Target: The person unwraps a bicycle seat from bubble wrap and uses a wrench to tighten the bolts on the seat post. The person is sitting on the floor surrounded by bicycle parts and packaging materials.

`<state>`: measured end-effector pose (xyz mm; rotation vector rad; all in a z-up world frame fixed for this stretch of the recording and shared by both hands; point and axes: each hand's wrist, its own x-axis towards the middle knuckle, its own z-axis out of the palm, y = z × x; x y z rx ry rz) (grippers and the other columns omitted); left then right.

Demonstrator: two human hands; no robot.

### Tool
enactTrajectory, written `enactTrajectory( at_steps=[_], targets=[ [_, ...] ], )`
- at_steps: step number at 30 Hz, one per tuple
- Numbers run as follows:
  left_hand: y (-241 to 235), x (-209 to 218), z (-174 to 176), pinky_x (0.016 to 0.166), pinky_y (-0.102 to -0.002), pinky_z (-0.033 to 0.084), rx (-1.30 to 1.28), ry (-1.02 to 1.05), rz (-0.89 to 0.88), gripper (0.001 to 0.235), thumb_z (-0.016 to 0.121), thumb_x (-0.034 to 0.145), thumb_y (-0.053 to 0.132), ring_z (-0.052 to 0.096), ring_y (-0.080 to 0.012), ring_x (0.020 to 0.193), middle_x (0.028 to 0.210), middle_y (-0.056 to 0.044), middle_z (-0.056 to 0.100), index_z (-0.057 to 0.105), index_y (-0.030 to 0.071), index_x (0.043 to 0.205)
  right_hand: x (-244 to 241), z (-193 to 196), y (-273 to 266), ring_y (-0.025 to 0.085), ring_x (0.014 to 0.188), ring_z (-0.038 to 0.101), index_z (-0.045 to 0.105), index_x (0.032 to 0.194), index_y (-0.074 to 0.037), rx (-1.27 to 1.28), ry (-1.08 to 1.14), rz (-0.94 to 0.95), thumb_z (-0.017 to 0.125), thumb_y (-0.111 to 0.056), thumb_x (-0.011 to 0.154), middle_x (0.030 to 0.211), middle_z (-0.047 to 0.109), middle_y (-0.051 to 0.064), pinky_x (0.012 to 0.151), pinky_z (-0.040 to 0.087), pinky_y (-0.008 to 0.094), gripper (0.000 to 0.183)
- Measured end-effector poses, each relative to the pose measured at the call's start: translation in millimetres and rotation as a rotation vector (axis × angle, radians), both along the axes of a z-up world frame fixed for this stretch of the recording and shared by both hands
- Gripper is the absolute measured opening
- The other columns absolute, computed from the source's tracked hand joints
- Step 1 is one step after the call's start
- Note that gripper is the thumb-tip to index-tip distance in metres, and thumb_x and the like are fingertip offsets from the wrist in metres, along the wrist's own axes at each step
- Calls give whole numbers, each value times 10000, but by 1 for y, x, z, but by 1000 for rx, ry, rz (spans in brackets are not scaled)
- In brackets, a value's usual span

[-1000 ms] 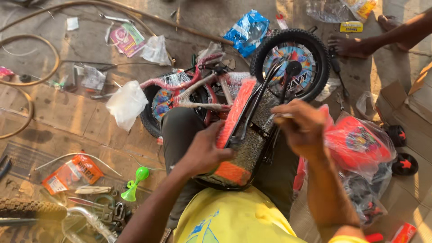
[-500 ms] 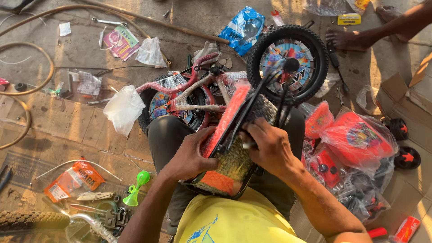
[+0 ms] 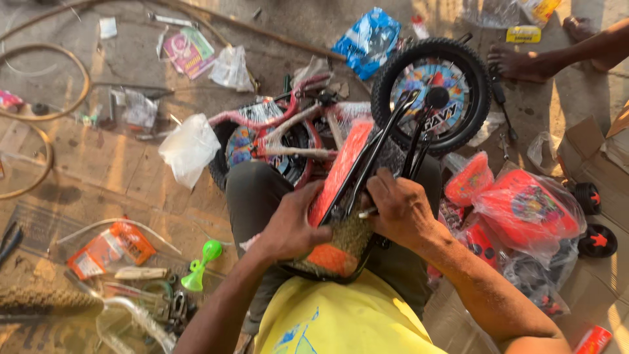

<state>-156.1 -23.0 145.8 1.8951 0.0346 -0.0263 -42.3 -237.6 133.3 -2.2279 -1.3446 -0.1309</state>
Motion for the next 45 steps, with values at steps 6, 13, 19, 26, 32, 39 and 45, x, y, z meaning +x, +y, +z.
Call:
enactTrajectory(
  at_steps=[6,13,19,26,32,39,45],
  targets=[
    [10,-6,-2,951,-334,531,-30,99,-30,768,744,619,204,684,-249,999,1106,-162,719,575,-36,1328,1,-1,-2,323,650,613,564,887,-62,-35,-43,72,817,-110,606,844,556,116,547,497,449,381],
    [10,1,-9,1042,-332,484,-48,25,-110,826,744,635,213,658,-221,1134,1228,-173,691,535,-36,1395,-1,-1,-20,321,696,657,571,979,-40,77,118,-12,781,-111,796,854,588,109,570,517,420,288],
    [12,11,-7,1053,-335,476,-7,119,-100,870,803,668,216,646,-221,1170,1296,-154,667,491,-16,1446,3,-2,-10,331,684,650,595,1035,-30,70,119,-32,764,-72,859,875,584,130,576,522,424,247],
    [7,30,-11,1100,-316,429,-281,73,-211,996,891,679,127,538,-185,1247,1388,-95,585,396,-1,1533,-1,1,-14,352,677,607,554,963,-43,-73,7,6,790,-85,649,897,538,145,571,500,458,395],
    [8,34,-18,1041,-266,465,-320,176,-171,894,811,674,84,557,-134,1123,1267,-52,658,509,5,1512,12,-12,-9,318,609,604,596,912,-80,-130,-131,7,833,-128,711,794,569,112,517,488,448,315],
    [7,33,-22,1094,-283,430,-269,149,-159,896,844,667,119,570,-145,1202,1338,-55,646,497,-1,1485,48,24,-51,287,695,651,664,899,-81,-277,-62,-129,835,-314,889,788,632,97,587,492,424,290],
    [8,35,-25,1098,-279,423,-276,150,-172,929,861,669,167,555,-142,1194,1335,-61,646,485,6,1503,57,52,-56,301,795,652,724,1101,-39,-106,243,141,694,-106,929,877,637,92,684,506,409,187]
  ],
)
